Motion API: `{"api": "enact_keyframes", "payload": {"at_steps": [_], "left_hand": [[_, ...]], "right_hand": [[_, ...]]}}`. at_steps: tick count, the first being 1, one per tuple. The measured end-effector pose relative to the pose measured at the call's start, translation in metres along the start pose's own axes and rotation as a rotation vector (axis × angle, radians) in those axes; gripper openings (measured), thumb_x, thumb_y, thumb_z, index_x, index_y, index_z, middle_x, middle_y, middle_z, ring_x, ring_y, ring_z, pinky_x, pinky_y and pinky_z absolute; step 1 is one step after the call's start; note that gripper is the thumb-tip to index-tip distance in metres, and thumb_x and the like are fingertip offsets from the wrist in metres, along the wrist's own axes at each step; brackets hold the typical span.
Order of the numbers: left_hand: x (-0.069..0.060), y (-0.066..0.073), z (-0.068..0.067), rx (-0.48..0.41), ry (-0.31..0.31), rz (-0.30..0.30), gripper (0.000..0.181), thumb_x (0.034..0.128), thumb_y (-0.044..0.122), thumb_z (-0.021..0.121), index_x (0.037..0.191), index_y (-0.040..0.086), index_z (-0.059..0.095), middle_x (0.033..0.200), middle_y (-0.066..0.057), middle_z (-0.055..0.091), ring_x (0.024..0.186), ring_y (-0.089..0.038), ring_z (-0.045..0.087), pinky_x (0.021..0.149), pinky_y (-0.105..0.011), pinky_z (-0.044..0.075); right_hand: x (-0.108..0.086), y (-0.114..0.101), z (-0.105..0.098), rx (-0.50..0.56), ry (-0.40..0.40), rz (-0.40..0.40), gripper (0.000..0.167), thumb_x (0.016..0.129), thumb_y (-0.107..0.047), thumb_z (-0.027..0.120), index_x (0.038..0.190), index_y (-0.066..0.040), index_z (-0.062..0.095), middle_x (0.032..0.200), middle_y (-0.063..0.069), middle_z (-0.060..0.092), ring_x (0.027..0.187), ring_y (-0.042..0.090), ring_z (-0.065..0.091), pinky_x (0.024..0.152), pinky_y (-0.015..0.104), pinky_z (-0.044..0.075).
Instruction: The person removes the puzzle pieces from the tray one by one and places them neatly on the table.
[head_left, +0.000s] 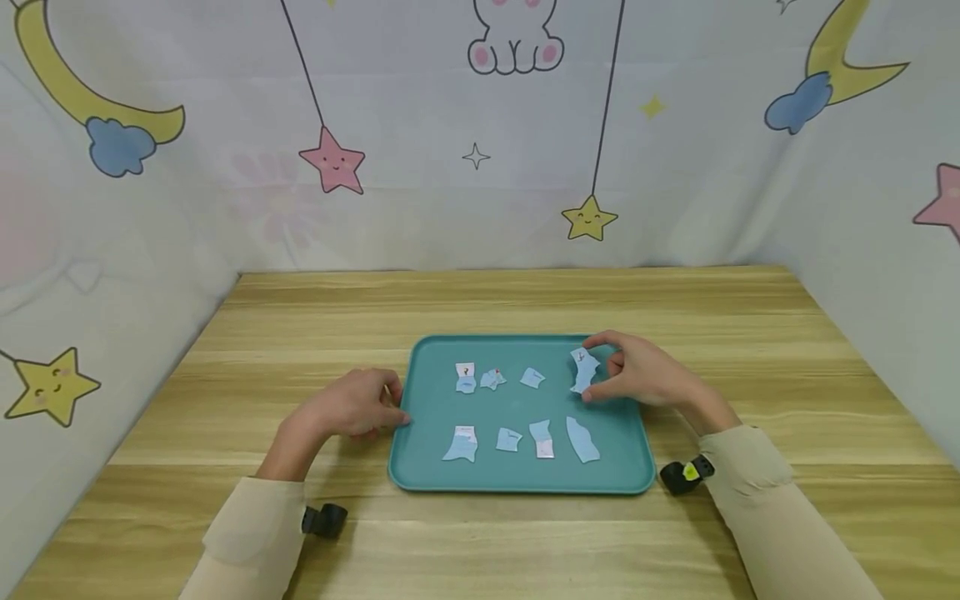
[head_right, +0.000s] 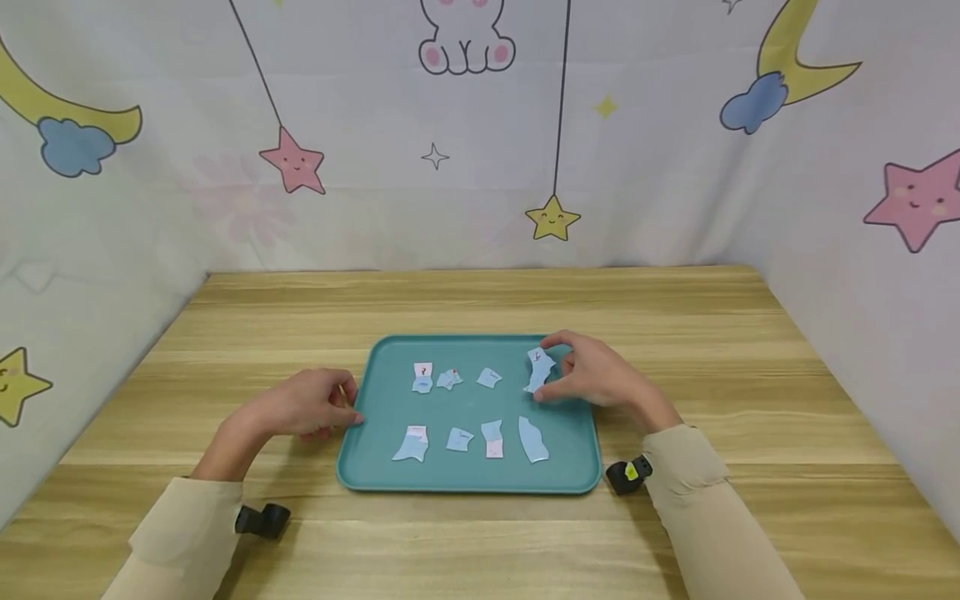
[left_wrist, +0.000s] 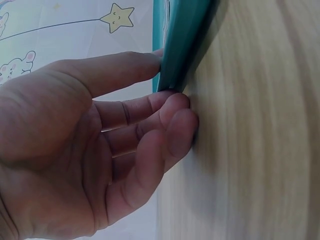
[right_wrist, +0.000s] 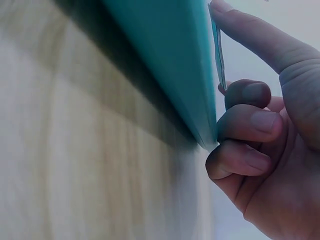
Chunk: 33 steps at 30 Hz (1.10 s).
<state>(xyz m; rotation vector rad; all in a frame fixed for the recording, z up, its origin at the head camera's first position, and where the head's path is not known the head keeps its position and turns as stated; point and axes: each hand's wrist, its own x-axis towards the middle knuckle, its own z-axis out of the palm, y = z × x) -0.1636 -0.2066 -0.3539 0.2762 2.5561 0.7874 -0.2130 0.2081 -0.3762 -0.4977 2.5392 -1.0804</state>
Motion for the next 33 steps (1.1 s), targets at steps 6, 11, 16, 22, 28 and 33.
{"api": "enact_keyframes", "payload": {"at_steps": [6,11,16,22,28,33], "left_hand": [[0.001,0.002,0.0,0.004,-0.004,-0.005,0.021,0.0953,0.016,0.075,0.103,0.002,0.062,0.069,-0.005,0.061,0.053,-0.015,0.054,0.051,-0.027,0.047],[0.001,0.003,0.001,-0.006,-0.007,-0.012,0.038,0.0971,0.015,0.074,0.125,-0.003,0.056,0.07,-0.007,0.062,0.053,-0.017,0.056,0.051,-0.029,0.049],[0.002,0.002,0.002,-0.031,-0.015,-0.022,0.057,0.0997,0.015,0.07,0.146,-0.006,0.044,0.074,-0.009,0.066,0.055,-0.019,0.064,0.051,-0.032,0.055],[0.004,0.002,0.004,-0.054,-0.036,-0.032,0.079,0.1029,0.013,0.064,0.166,-0.003,0.019,0.07,-0.009,0.067,0.05,-0.017,0.065,0.048,-0.032,0.058],[0.004,0.006,0.007,-0.057,-0.064,-0.036,0.079,0.1046,0.011,0.059,0.167,-0.004,0.012,0.066,-0.01,0.066,0.046,-0.015,0.064,0.047,-0.031,0.058],[0.003,0.006,0.007,-0.063,-0.072,-0.04,0.081,0.1047,0.009,0.057,0.167,-0.005,0.008,0.063,-0.01,0.066,0.046,-0.015,0.064,0.048,-0.031,0.059]], "right_hand": [[-0.008,0.005,-0.008,0.035,0.025,0.017,0.082,0.083,-0.028,0.09,0.148,-0.003,0.048,0.063,-0.003,0.04,0.055,0.011,0.039,0.054,0.024,0.031],[-0.014,0.011,-0.013,0.059,0.034,0.019,0.084,0.083,-0.027,0.091,0.15,-0.003,0.047,0.063,-0.004,0.038,0.054,0.01,0.037,0.052,0.024,0.03],[-0.016,0.015,-0.017,0.1,0.026,0.012,0.083,0.082,-0.024,0.091,0.149,-0.003,0.047,0.063,-0.004,0.038,0.054,0.009,0.035,0.051,0.024,0.03],[-0.018,0.019,-0.02,0.117,0.029,0.011,0.082,0.082,-0.023,0.091,0.149,-0.004,0.048,0.064,-0.003,0.038,0.054,0.009,0.036,0.051,0.024,0.03],[-0.021,0.021,-0.025,0.107,0.047,0.015,0.082,0.083,-0.023,0.091,0.15,-0.004,0.047,0.064,-0.003,0.039,0.054,0.009,0.037,0.051,0.024,0.031],[-0.023,0.024,-0.029,0.116,0.053,0.017,0.083,0.082,-0.022,0.091,0.151,-0.005,0.047,0.064,-0.003,0.037,0.054,0.008,0.036,0.051,0.024,0.031]]}}
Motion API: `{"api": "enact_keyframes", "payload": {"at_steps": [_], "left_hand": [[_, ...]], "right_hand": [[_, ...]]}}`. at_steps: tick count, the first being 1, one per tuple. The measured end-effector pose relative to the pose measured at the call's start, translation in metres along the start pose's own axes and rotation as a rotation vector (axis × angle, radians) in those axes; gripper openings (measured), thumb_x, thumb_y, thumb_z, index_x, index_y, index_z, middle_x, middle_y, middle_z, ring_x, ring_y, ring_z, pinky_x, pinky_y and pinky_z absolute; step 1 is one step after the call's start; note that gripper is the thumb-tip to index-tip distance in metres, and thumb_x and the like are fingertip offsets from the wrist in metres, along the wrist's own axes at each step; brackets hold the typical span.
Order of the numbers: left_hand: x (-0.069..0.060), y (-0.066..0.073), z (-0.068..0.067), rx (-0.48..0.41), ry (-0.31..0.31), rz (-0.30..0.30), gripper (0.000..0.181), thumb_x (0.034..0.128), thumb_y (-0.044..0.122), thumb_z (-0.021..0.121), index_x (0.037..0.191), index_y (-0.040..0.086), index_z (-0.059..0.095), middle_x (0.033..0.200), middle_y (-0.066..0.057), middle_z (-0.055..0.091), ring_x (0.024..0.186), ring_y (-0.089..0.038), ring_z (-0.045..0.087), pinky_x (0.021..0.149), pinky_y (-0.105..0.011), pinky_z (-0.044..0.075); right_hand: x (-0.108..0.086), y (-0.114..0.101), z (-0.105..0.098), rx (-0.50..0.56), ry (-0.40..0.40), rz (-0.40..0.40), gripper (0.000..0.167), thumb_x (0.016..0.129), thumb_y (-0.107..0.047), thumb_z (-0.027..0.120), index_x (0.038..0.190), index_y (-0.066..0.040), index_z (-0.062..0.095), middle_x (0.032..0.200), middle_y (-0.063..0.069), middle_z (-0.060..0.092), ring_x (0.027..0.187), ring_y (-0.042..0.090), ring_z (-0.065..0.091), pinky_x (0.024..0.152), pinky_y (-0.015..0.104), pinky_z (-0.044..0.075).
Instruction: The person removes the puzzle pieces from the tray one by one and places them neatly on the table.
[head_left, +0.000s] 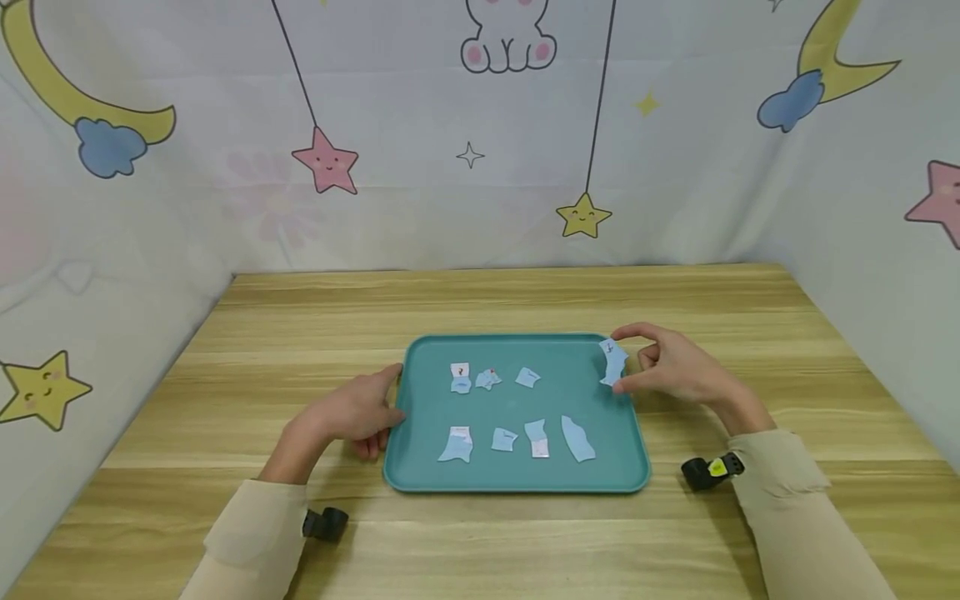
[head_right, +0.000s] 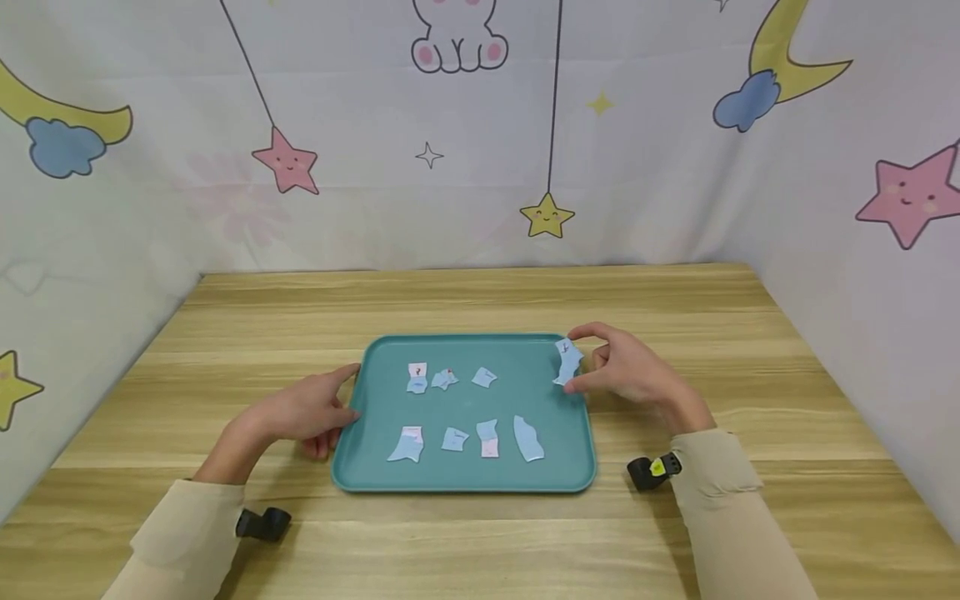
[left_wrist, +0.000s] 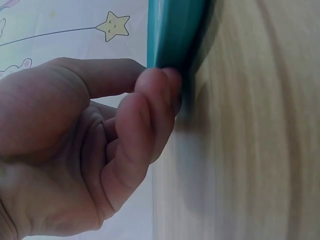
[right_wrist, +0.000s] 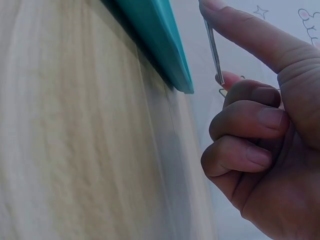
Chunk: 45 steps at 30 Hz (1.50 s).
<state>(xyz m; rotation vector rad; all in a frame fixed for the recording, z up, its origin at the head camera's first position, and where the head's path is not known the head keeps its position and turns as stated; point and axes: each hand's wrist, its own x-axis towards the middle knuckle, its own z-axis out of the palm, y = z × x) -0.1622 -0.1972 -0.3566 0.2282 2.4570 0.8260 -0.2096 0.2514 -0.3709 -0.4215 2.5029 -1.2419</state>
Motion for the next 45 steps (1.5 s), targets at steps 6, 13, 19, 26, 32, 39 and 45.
{"api": "enact_keyframes", "payload": {"at_steps": [6,13,19,26,32,39,45], "left_hand": [[-0.001,-0.002,-0.001,-0.004,-0.004,0.013,0.082,0.104,0.006,0.055,0.167,-0.006,0.005,0.062,-0.01,0.065,0.045,-0.015,0.063,0.049,-0.032,0.059],[-0.001,-0.003,-0.002,-0.001,-0.002,0.024,0.081,0.1035,0.005,0.054,0.167,-0.006,0.005,0.062,-0.009,0.065,0.045,-0.014,0.063,0.048,-0.031,0.059],[-0.001,-0.003,-0.002,0.007,0.0,0.014,0.081,0.1033,0.006,0.055,0.167,-0.006,0.006,0.062,-0.009,0.065,0.045,-0.015,0.063,0.049,-0.031,0.059],[0.0,-0.004,-0.002,0.009,-0.003,0.014,0.081,0.1034,0.006,0.055,0.167,-0.006,0.006,0.062,-0.009,0.065,0.046,-0.015,0.063,0.049,-0.031,0.059],[0.001,-0.005,-0.002,0.009,-0.003,0.017,0.081,0.1033,0.006,0.055,0.167,-0.006,0.006,0.062,-0.009,0.065,0.046,-0.015,0.063,0.049,-0.031,0.059],[0.001,-0.004,-0.002,0.005,-0.002,0.014,0.082,0.103,0.005,0.056,0.167,-0.005,0.006,0.063,-0.01,0.065,0.046,-0.015,0.063,0.049,-0.031,0.059],[0.0,-0.003,-0.002,0.002,-0.004,0.01,0.082,0.1027,0.005,0.056,0.167,-0.006,0.006,0.063,-0.01,0.065,0.046,-0.015,0.063,0.049,-0.031,0.059]], "right_hand": [[-0.001,0.004,-0.005,0.005,0.003,0.005,0.082,0.083,-0.022,0.091,0.15,-0.005,0.048,0.065,-0.003,0.038,0.055,0.009,0.037,0.05,0.024,0.032],[-0.001,0.011,-0.01,0.011,0.009,0.008,0.082,0.083,-0.021,0.09,0.151,-0.006,0.048,0.065,-0.003,0.038,0.055,0.008,0.036,0.05,0.024,0.031],[-0.001,0.019,-0.015,0.02,0.019,0.01,0.082,0.085,-0.018,0.089,0.153,-0.004,0.046,0.064,-0.004,0.037,0.054,0.007,0.035,0.05,0.023,0.032],[-0.001,0.025,-0.019,0.003,0.028,0.035,0.081,0.086,-0.017,0.087,0.154,-0.003,0.044,0.063,-0.006,0.036,0.053,0.006,0.033,0.051,0.023,0.032],[-0.002,0.028,-0.022,-0.001,0.027,0.048,0.082,0.086,-0.017,0.086,0.155,-0.003,0.044,0.062,-0.006,0.036,0.053,0.006,0.034,0.051,0.023,0.032],[0.0,0.031,-0.024,-0.022,0.019,0.048,0.085,0.088,-0.021,0.086,0.157,-0.002,0.041,0.063,-0.005,0.038,0.053,0.007,0.035,0.05,0.025,0.033],[0.001,0.032,-0.026,-0.05,0.023,0.043,0.082,0.088,-0.02,0.086,0.155,-0.002,0.043,0.063,-0.005,0.039,0.053,0.006,0.036,0.05,0.024,0.033]]}}
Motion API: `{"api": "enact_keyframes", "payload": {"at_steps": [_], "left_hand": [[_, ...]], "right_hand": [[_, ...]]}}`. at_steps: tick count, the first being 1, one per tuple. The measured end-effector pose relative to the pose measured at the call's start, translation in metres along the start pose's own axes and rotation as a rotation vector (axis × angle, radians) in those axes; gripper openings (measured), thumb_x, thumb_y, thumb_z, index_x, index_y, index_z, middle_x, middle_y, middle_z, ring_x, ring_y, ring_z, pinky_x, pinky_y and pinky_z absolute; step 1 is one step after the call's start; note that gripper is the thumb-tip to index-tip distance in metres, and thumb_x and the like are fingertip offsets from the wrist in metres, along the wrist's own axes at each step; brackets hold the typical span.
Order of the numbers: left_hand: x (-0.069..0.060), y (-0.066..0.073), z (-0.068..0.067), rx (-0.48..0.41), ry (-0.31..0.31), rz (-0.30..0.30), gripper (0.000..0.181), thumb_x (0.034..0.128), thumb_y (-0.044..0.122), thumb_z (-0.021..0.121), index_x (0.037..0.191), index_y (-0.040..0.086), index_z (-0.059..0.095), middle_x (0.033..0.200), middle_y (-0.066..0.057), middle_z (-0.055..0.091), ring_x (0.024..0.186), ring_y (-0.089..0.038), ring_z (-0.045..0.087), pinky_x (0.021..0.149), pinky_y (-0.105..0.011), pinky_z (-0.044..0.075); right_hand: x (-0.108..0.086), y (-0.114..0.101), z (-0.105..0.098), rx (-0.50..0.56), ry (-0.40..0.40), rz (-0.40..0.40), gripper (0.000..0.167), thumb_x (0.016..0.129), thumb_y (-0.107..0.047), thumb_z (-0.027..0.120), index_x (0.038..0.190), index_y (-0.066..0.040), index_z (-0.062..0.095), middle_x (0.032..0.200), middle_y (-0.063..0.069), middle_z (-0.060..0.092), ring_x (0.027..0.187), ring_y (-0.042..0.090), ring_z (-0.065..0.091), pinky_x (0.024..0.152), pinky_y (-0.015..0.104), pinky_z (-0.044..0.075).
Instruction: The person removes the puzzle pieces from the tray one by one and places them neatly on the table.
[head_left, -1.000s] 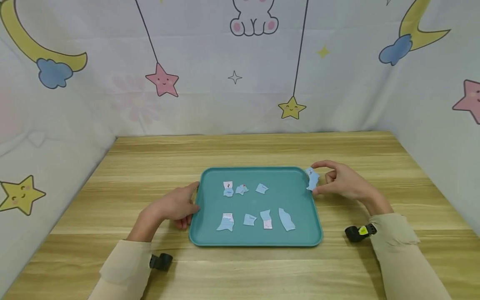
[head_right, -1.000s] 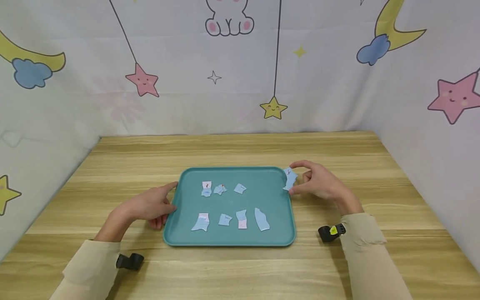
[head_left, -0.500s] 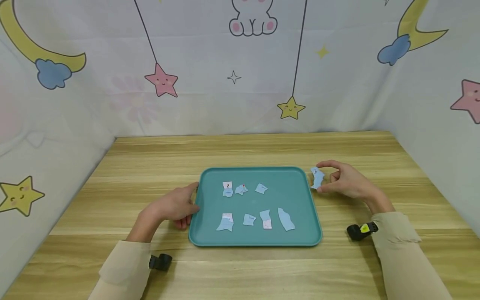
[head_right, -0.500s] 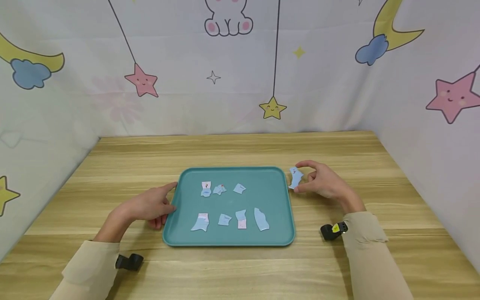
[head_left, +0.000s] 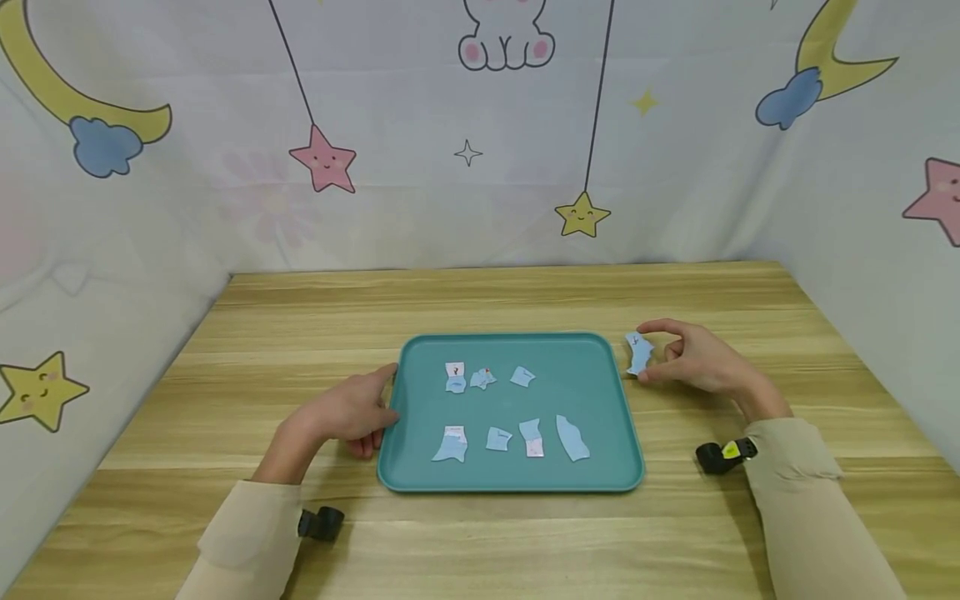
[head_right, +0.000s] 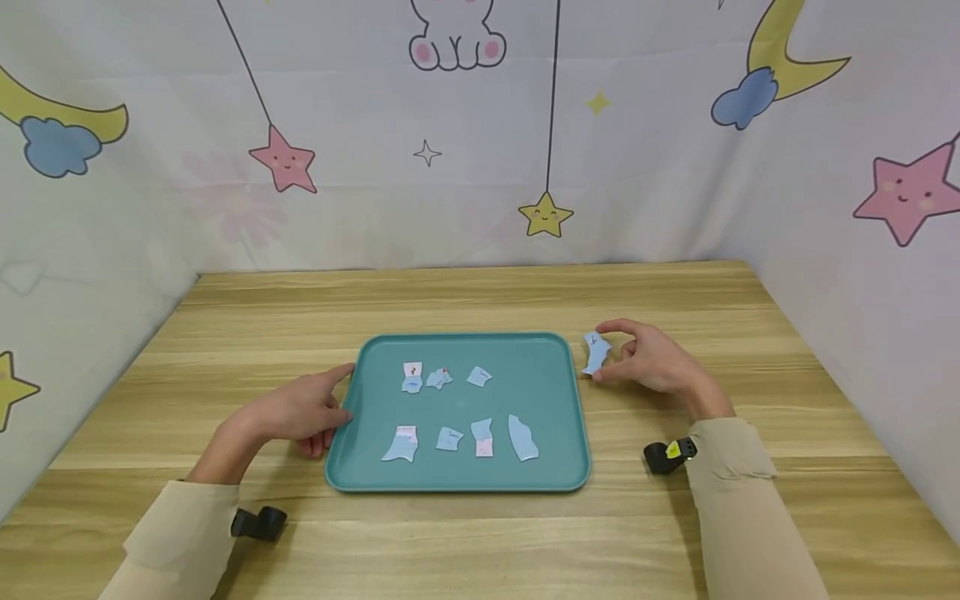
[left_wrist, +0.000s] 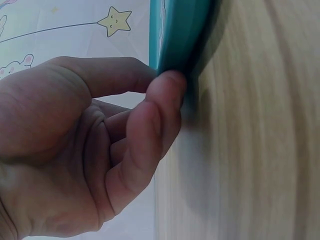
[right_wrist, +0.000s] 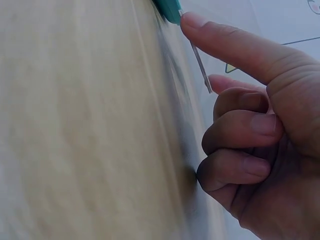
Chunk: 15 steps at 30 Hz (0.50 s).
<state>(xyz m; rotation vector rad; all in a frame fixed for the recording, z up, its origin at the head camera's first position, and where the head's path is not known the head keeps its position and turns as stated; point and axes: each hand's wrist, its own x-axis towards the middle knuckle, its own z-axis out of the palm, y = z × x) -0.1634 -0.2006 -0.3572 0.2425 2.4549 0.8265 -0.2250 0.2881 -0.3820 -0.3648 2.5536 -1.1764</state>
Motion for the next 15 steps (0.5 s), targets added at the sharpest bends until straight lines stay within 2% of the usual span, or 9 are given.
{"api": "enact_keyframes", "payload": {"at_steps": [15], "left_hand": [[0.0006,-0.0012,0.0002,0.006,0.004,0.013,0.081,0.103,0.005,0.055,0.166,-0.007,0.007,0.062,-0.009,0.065,0.047,-0.014,0.064,0.049,-0.031,0.059]], "right_hand": [[0.0019,0.0027,-0.0046,-0.061,0.021,-0.012,0.084,0.088,-0.024,0.086,0.157,-0.003,0.044,0.062,-0.005,0.035,0.052,0.006,0.032,0.051,0.025,0.032]]}}
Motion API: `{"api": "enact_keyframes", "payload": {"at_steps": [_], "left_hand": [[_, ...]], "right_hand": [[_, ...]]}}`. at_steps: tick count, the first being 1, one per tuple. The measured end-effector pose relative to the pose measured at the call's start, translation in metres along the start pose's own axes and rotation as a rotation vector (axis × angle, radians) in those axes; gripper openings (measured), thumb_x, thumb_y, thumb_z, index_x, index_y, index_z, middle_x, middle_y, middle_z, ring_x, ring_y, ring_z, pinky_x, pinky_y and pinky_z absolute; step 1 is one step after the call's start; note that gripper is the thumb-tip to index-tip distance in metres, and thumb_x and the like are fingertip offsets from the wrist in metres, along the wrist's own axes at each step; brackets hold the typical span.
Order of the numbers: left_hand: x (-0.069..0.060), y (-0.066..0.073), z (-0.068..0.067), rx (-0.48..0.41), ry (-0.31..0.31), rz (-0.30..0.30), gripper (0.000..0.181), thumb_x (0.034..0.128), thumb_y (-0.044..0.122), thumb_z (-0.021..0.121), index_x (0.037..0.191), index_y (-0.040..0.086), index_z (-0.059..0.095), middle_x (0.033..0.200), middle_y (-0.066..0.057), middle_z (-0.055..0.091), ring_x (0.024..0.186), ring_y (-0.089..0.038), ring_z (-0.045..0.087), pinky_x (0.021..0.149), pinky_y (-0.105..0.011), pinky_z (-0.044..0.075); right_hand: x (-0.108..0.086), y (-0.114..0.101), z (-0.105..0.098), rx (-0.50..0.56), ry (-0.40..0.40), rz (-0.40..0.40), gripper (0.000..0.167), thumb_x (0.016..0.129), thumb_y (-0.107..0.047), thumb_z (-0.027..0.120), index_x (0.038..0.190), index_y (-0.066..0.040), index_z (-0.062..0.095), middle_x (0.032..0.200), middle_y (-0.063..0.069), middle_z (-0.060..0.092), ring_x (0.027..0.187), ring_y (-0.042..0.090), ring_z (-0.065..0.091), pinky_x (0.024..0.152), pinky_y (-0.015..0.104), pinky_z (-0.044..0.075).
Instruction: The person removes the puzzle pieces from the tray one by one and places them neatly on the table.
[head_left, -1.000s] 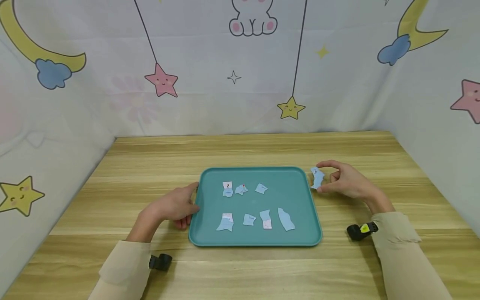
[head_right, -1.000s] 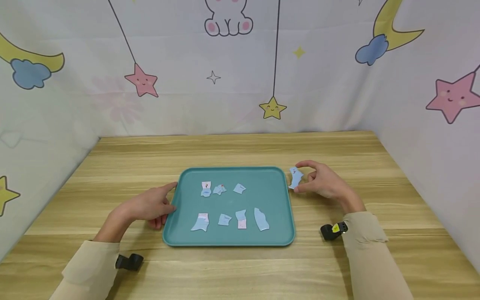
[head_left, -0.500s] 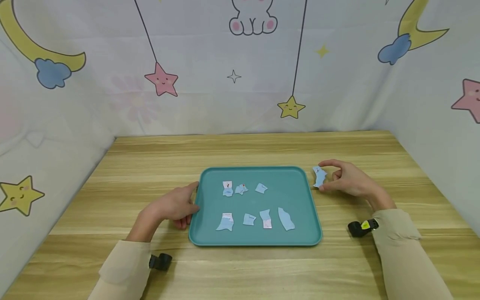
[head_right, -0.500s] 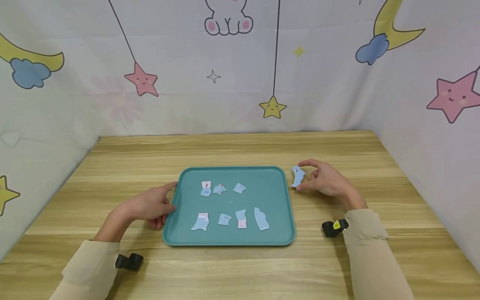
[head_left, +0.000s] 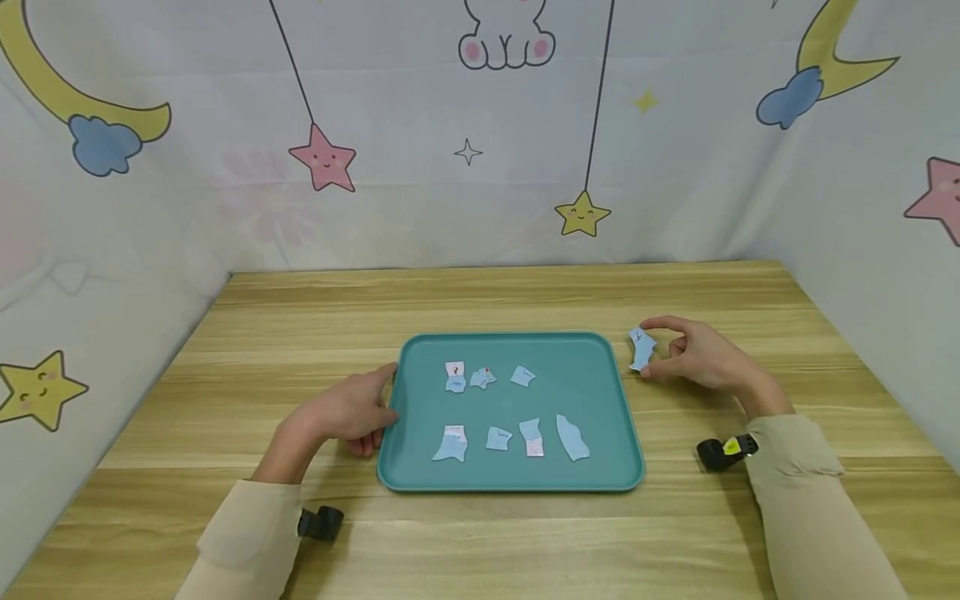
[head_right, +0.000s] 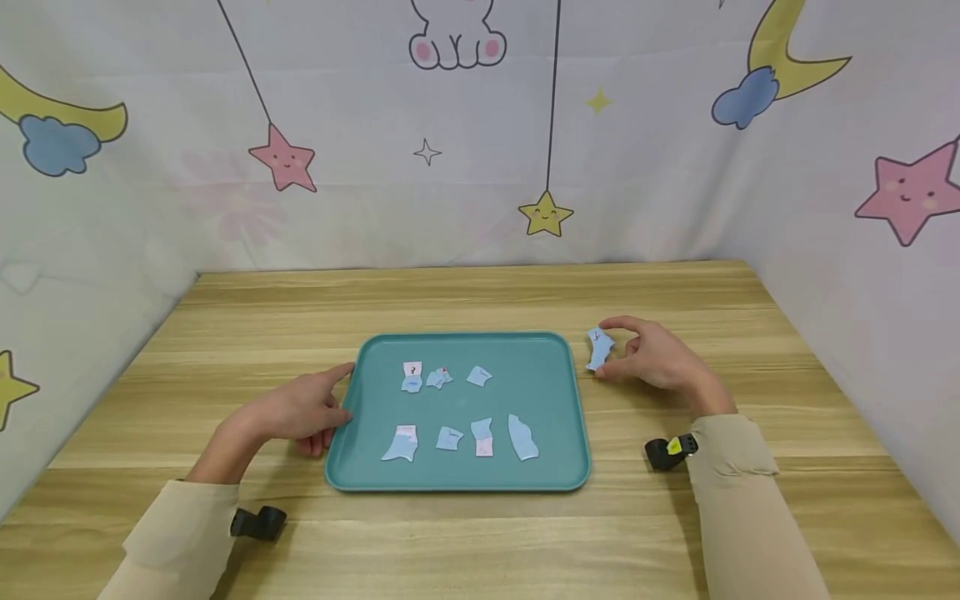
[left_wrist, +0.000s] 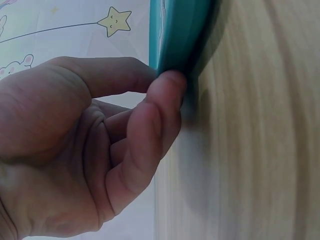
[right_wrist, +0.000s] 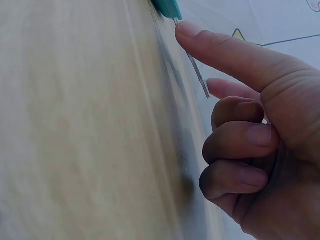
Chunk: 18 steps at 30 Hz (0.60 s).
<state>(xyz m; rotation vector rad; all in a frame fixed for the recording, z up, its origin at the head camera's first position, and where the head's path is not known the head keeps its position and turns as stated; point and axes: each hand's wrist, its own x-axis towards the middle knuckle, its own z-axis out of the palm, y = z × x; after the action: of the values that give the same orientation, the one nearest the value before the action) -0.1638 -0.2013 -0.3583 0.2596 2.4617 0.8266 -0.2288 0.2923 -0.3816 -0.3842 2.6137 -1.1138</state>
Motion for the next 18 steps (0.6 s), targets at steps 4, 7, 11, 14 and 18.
{"api": "enact_keyframes", "payload": {"at_steps": [4,7,11,14,18], "left_hand": [[0.0002,-0.0004,0.0,0.0,0.0,0.001,0.081,0.103,0.005,0.056,0.166,-0.007,0.007,0.062,-0.009,0.065,0.047,-0.014,0.063,0.05,-0.031,0.059],[0.0004,-0.0006,0.0001,0.006,0.001,-0.001,0.081,0.1028,0.005,0.056,0.166,-0.007,0.007,0.062,-0.009,0.065,0.047,-0.014,0.064,0.05,-0.031,0.059],[0.0004,-0.0002,0.0003,0.02,0.004,-0.007,0.081,0.1021,0.006,0.055,0.167,-0.006,0.008,0.063,-0.009,0.066,0.047,-0.015,0.064,0.05,-0.031,0.058],[0.0003,0.0003,0.0003,0.023,0.004,-0.01,0.081,0.102,0.006,0.055,0.167,-0.005,0.008,0.063,-0.009,0.066,0.048,-0.015,0.064,0.05,-0.031,0.059],[0.0005,0.0005,0.0003,0.024,0.004,-0.011,0.081,0.1021,0.006,0.055,0.167,-0.005,0.008,0.063,-0.009,0.066,0.048,-0.015,0.064,0.05,-0.031,0.059]], "right_hand": [[0.0009,0.0016,-0.0003,-0.003,0.0,-0.006,0.083,0.088,-0.024,0.086,0.157,-0.002,0.044,0.062,-0.005,0.036,0.052,0.006,0.033,0.051,0.025,0.033],[0.0014,0.0031,-0.0006,-0.005,0.0,-0.007,0.082,0.088,-0.023,0.086,0.156,-0.001,0.045,0.061,-0.006,0.035,0.052,0.006,0.033,0.051,0.025,0.033],[0.0017,0.0044,-0.0011,-0.005,-0.001,-0.001,0.081,0.088,-0.022,0.086,0.155,-0.001,0.046,0.061,-0.006,0.033,0.051,0.006,0.032,0.051,0.024,0.033],[0.0021,0.0044,-0.0014,-0.009,-0.005,0.004,0.082,0.088,-0.024,0.086,0.156,-0.002,0.045,0.061,-0.006,0.033,0.051,0.007,0.031,0.051,0.024,0.032],[0.0029,0.0033,-0.0017,-0.018,-0.006,0.006,0.083,0.089,-0.025,0.085,0.157,-0.002,0.044,0.061,-0.006,0.033,0.051,0.007,0.032,0.051,0.025,0.032]]}}
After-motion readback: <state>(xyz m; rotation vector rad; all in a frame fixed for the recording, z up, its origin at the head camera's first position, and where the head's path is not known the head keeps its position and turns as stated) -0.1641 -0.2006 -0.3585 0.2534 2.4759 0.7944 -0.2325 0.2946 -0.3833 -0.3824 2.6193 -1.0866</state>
